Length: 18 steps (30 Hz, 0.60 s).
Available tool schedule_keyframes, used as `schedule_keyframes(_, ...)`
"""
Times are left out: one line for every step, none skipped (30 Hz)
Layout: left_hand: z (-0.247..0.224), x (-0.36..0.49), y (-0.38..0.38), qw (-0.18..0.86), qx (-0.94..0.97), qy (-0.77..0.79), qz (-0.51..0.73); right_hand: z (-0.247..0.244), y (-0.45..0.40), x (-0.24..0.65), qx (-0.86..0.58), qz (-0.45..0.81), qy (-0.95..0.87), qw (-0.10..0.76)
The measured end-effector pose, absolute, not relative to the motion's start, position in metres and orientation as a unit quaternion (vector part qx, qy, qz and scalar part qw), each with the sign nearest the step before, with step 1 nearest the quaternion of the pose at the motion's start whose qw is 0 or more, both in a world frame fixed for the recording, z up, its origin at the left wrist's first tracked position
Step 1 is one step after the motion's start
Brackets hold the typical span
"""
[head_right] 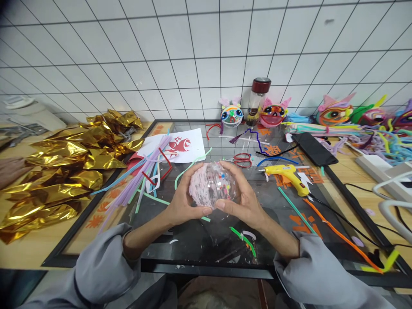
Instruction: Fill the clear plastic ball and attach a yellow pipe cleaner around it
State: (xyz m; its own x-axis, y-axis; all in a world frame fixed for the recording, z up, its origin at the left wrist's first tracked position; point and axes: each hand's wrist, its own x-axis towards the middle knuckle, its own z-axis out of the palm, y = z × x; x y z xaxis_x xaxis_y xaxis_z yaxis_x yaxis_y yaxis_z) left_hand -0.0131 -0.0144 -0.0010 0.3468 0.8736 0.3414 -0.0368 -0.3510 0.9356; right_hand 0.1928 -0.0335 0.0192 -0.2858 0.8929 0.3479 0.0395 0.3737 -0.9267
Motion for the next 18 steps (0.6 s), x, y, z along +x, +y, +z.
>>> schedule_keyframes(-0.001, -0.013, -0.014, 0.476, 0.668, 0.314, 0.479, 0.019, -0.034, 0.193, -0.348, 0.440, -0.670, 0.486)
schedule_keyframes(-0.002, -0.013, -0.014, 0.475, 0.668, 0.314, 0.479, 0.020, -0.034, 0.192, -0.350, 0.436, -0.674, 0.483)
schedule_keyframes(-0.002, -0.013, -0.014, 0.473, 0.669, 0.313, 0.480, 0.020, -0.034, 0.192, -0.352, 0.426, -0.681, 0.481)
schedule_keyframes(-0.002, -0.013, -0.014, 0.469, 0.671, 0.313, 0.481, 0.020, -0.033, 0.192, -0.355, 0.415, -0.686, 0.481)
schedule_keyframes(-0.003, -0.013, -0.013, 0.464, 0.675, 0.313, 0.481, 0.020, -0.032, 0.192, -0.360, 0.404, -0.687, 0.484)
schedule_keyframes(-0.004, -0.013, -0.012, 0.454, 0.681, 0.313, 0.483, 0.019, -0.030, 0.193, -0.369, 0.395, -0.684, 0.490)
schedule_keyframes(-0.004, -0.013, -0.011, 0.436, 0.689, 0.313, 0.487, 0.018, -0.028, 0.193, -0.383, 0.385, -0.677, 0.496)
schedule_keyframes(-0.005, -0.013, -0.010, 0.412, 0.699, 0.313, 0.493, 0.016, -0.024, 0.194, -0.402, 0.376, -0.671, 0.497)
schedule_keyframes(-0.006, -0.014, -0.009, 0.380, 0.712, 0.312, 0.501, 0.014, -0.021, 0.196, -0.422, 0.364, -0.668, 0.493)
schedule_keyframes(-0.006, -0.014, -0.008, 0.344, 0.725, 0.310, 0.510, 0.011, -0.018, 0.197, -0.444, 0.352, -0.674, 0.473)
schedule_keyframes(-0.006, -0.014, -0.007, 0.309, 0.736, 0.307, 0.518, 0.009, -0.015, 0.199, -0.460, 0.338, -0.691, 0.443)
schedule_keyframes(-0.006, -0.014, -0.006, 0.276, 0.747, 0.303, 0.523, 0.006, -0.013, 0.201, -0.466, 0.321, -0.714, 0.412)
schedule_keyframes(-0.005, -0.014, -0.005, 0.249, 0.757, 0.299, 0.525, 0.004, -0.012, 0.202, -0.467, 0.302, -0.739, 0.380)
schedule_keyframes(-0.005, -0.014, -0.004, 0.224, 0.766, 0.294, 0.526, 0.003, -0.011, 0.203, -0.467, 0.282, -0.762, 0.349)
schedule_keyframes(-0.004, -0.015, -0.004, 0.204, 0.775, 0.289, 0.524, 0.003, -0.012, 0.204, -0.465, 0.266, -0.781, 0.323)
schedule_keyframes(-0.004, -0.015, -0.003, 0.188, 0.783, 0.284, 0.521, 0.003, -0.013, 0.205, -0.461, 0.255, -0.794, 0.303)
schedule_keyframes(-0.004, -0.015, -0.002, 0.175, 0.789, 0.281, 0.518, 0.005, -0.015, 0.205, -0.459, 0.250, -0.800, 0.294)
schedule_keyframes(-0.003, -0.015, -0.002, 0.166, 0.793, 0.279, 0.516, 0.008, -0.016, 0.205, -0.453, 0.250, -0.802, 0.300)
